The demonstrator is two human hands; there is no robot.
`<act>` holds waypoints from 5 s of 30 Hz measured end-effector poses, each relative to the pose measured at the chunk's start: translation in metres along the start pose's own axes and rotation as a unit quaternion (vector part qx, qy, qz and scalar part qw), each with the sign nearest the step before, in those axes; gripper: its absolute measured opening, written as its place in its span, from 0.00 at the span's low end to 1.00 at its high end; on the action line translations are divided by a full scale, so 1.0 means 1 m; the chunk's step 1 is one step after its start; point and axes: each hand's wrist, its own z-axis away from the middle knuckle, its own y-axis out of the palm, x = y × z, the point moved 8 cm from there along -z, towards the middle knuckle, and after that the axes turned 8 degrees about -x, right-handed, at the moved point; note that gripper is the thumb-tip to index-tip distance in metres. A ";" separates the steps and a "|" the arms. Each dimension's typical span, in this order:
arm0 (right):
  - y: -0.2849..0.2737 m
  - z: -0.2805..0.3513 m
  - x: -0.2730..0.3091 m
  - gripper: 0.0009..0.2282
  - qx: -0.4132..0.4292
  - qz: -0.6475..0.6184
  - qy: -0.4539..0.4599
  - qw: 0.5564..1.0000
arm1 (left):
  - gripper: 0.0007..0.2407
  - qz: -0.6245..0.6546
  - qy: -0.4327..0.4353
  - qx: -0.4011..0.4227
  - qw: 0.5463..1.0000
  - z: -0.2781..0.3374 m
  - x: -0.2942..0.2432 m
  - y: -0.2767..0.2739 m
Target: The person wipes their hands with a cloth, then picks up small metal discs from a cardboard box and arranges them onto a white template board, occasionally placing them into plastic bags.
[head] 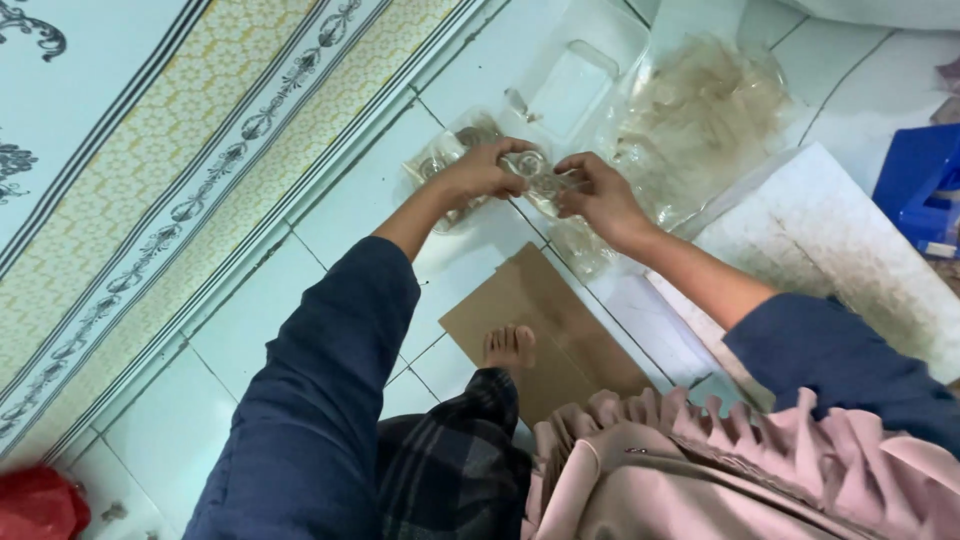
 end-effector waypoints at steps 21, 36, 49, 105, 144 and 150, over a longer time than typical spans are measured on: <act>-0.044 0.002 0.069 0.15 -0.069 0.209 -0.124 0.968 | 0.14 -0.327 0.397 -0.275 0.813 -0.036 -0.147 0.053; -0.520 0.195 -0.078 0.09 -0.512 0.457 0.000 0.727 | 0.11 -0.393 0.630 -0.030 0.670 -0.014 -0.233 0.494; -0.524 0.207 -0.057 0.09 -0.445 0.468 0.081 0.759 | 0.18 -0.050 0.112 0.145 0.982 0.013 -0.122 0.560; -0.406 0.340 0.030 0.43 -0.350 -0.155 -0.047 0.923 | 0.28 0.121 0.229 -0.029 0.965 -0.020 -0.172 0.606; -0.486 0.336 -0.252 0.14 -0.490 0.436 0.057 0.753 | 0.01 -0.565 0.658 -0.041 0.495 0.036 -0.011 0.750; -0.487 0.369 -0.216 0.12 -0.503 0.347 0.063 0.789 | 0.02 -0.564 0.632 0.058 0.528 0.055 -0.037 0.742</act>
